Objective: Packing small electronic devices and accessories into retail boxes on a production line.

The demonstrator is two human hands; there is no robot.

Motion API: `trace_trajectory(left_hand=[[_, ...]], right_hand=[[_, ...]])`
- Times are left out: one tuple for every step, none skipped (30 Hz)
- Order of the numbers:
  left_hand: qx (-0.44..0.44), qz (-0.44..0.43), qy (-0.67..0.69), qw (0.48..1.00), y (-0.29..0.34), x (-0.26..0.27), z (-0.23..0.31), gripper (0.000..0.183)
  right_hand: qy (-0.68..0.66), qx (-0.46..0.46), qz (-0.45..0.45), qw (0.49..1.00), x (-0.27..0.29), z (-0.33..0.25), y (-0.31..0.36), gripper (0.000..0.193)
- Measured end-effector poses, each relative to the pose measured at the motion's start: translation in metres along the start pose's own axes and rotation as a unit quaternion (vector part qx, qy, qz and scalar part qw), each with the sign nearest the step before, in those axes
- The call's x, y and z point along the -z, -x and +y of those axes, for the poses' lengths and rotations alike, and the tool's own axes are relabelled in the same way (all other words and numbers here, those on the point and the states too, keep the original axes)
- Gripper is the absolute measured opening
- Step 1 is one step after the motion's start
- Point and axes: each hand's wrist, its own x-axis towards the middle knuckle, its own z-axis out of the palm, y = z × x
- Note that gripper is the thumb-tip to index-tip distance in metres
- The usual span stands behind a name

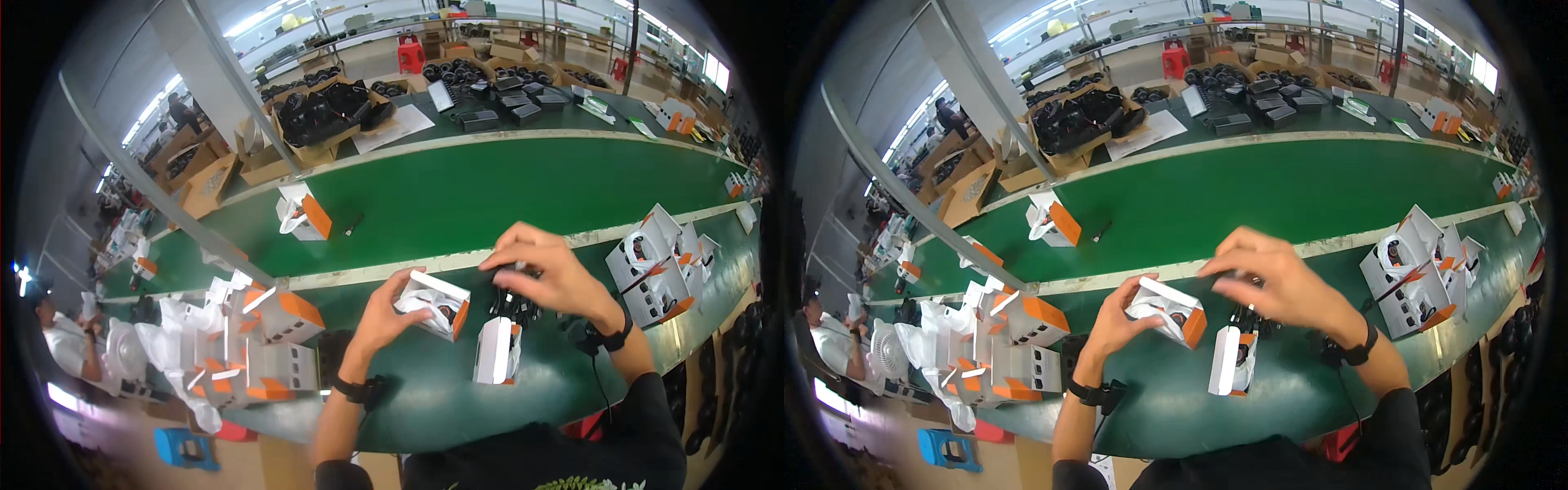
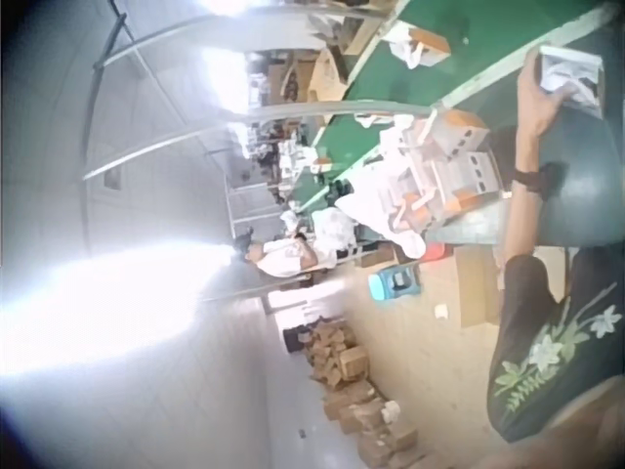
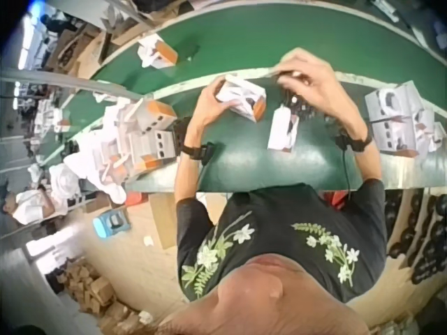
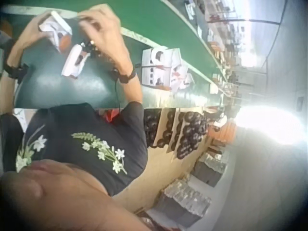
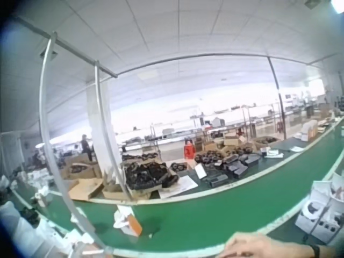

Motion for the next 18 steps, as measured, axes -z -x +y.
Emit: trace_trajectory(left_hand=[[0.012, 0.048, -0.001, 0.999, 0.008, -0.003, 0.001, 0.088], [0.002, 0.097, 0.002, 0.995, 0.002, -0.02, 0.004, 0.069], [-0.001, 0.098, 0.006, 0.995, 0.003, -0.031, 0.002, 0.069], [0.004, 0.168, -0.009, 0.986, 0.006, -0.041, -0.003, 0.068], [0.009, 0.238, -0.027, 0.971, 0.008, -0.049, -0.002, 0.067], [-0.003, 0.275, -0.057, 0.96, 0.01, -0.056, 0.0, 0.063], [-0.001, 0.28, -0.056, 0.958, 0.015, -0.058, 0.004, 0.063], [0.011, 0.305, -0.075, 0.949, 0.019, -0.061, 0.009, 0.062], [0.022, 0.328, -0.094, 0.94, 0.022, -0.062, 0.011, 0.061], [-0.004, 0.346, -0.121, 0.93, 0.029, -0.062, 0.006, 0.068], [0.0, 0.352, -0.124, 0.928, 0.037, -0.06, 0.003, 0.068], [0.021, 0.359, -0.106, 0.927, 0.042, -0.058, 0.004, 0.07], [0.036, 0.36, -0.085, 0.928, 0.043, -0.059, 0.006, 0.072], [0.032, 0.356, -0.083, 0.93, 0.045, -0.059, 0.009, 0.072], [0.011, 0.317, -0.061, 0.946, 0.052, -0.054, 0.011, 0.076], [-0.01, 0.277, -0.039, 0.96, 0.058, -0.05, 0.01, 0.079], [-0.011, 0.274, -0.039, 0.961, 0.064, -0.047, 0.005, 0.079], [-0.026, 0.249, 0.044, 0.967, 0.072, -0.044, 0.0, 0.079]], right_hand=[[-0.101, 0.03, -0.026, 0.994, -0.015, -0.026, -0.002, 0.028], [-0.152, -0.004, -0.024, 0.988, -0.023, -0.027, 0.001, 0.033], [-0.197, -0.03, -0.027, 0.98, -0.029, -0.037, 0.0, 0.037], [-0.172, -0.026, -0.052, 0.983, -0.035, -0.043, -0.002, 0.037], [-0.139, 0.017, -0.086, 0.986, -0.045, -0.034, -0.004, 0.04], [-0.063, 0.105, -0.092, 0.988, -0.054, -0.027, -0.01, 0.039], [0.011, 0.192, -0.098, 0.976, -0.064, -0.022, -0.016, 0.038], [0.01, 0.195, -0.102, 0.975, -0.073, -0.022, -0.02, 0.038], [0.125, 0.223, -0.151, 0.955, -0.08, -0.023, -0.024, 0.037], [0.233, 0.253, -0.198, 0.918, -0.093, -0.022, -0.029, 0.036], [0.228, 0.258, -0.201, 0.917, -0.107, -0.022, -0.033, 0.036], [0.286, 0.257, -0.215, 0.898, -0.121, -0.021, -0.037, 0.043], [0.348, 0.248, -0.225, 0.876, -0.13, -0.016, -0.037, 0.05], [0.339, 0.251, -0.209, 0.882, -0.141, -0.003, -0.036, 0.048], [0.339, 0.25, -0.209, 0.882, -0.142, -0.003, -0.037, 0.048], [0.3, 0.222, -0.23, 0.899, -0.143, -0.001, -0.04, 0.037], [0.26, 0.193, -0.25, 0.913, -0.143, 0.0, -0.042, 0.027], [0.271, 0.236, -0.191, 0.913, -0.145, 0.002, -0.044, 0.023]])
